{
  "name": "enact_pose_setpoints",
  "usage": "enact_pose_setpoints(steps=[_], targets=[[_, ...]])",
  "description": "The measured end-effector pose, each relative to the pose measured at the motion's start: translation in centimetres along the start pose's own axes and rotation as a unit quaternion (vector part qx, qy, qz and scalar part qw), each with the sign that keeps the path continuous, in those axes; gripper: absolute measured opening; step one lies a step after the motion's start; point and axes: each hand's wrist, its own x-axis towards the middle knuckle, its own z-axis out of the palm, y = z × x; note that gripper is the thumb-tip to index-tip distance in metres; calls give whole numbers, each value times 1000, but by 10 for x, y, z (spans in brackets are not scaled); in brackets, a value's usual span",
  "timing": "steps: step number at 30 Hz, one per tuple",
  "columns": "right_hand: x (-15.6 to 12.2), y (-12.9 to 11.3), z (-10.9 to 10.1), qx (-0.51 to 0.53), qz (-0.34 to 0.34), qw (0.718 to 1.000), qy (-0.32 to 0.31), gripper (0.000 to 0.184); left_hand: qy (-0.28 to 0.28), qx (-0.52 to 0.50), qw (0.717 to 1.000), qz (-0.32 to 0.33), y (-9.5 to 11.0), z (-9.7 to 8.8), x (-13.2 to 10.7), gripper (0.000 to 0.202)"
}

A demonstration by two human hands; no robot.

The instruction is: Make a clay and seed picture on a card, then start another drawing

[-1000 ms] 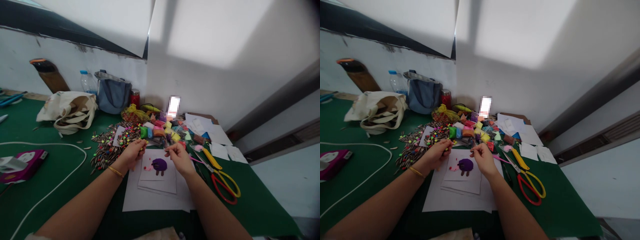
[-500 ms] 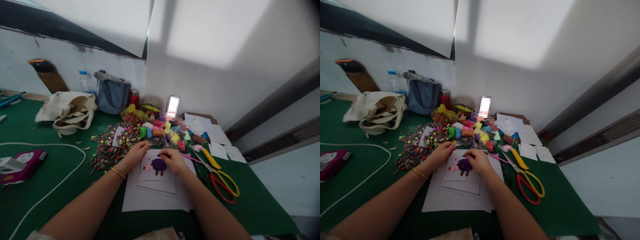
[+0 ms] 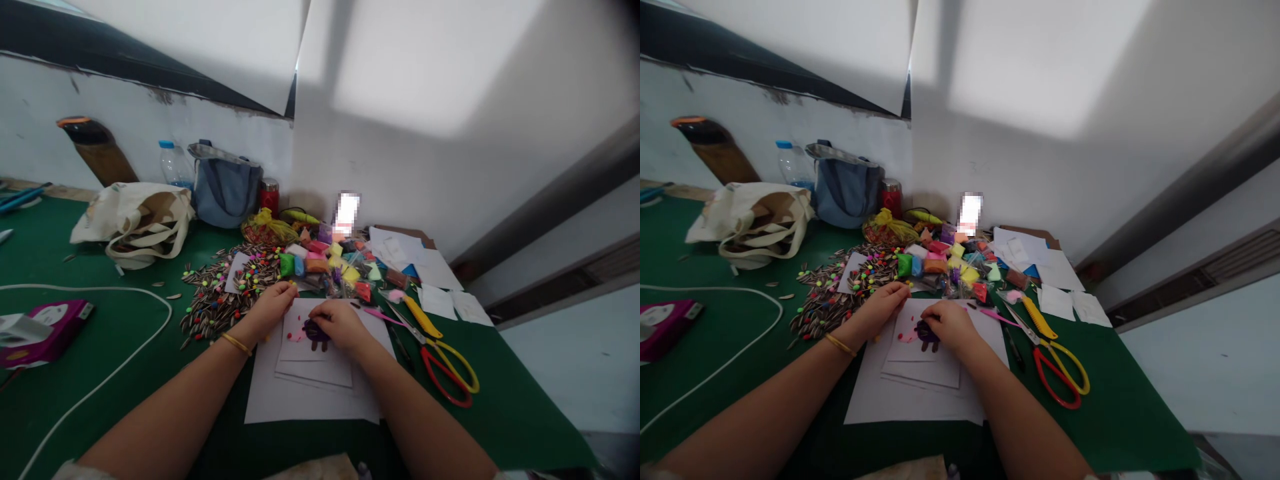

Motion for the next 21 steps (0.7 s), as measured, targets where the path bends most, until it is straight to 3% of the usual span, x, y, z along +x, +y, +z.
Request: enact_pose_setpoints(steps=[11,21], targets=[[0,-7,-2,-85,-63,994,38,16,-2,-1,1000,-2,-2,0,1,31],[1,-20,-8,-200,-96,975,-6,26,-7,9,1000,-2,-3,-1,1,33]])
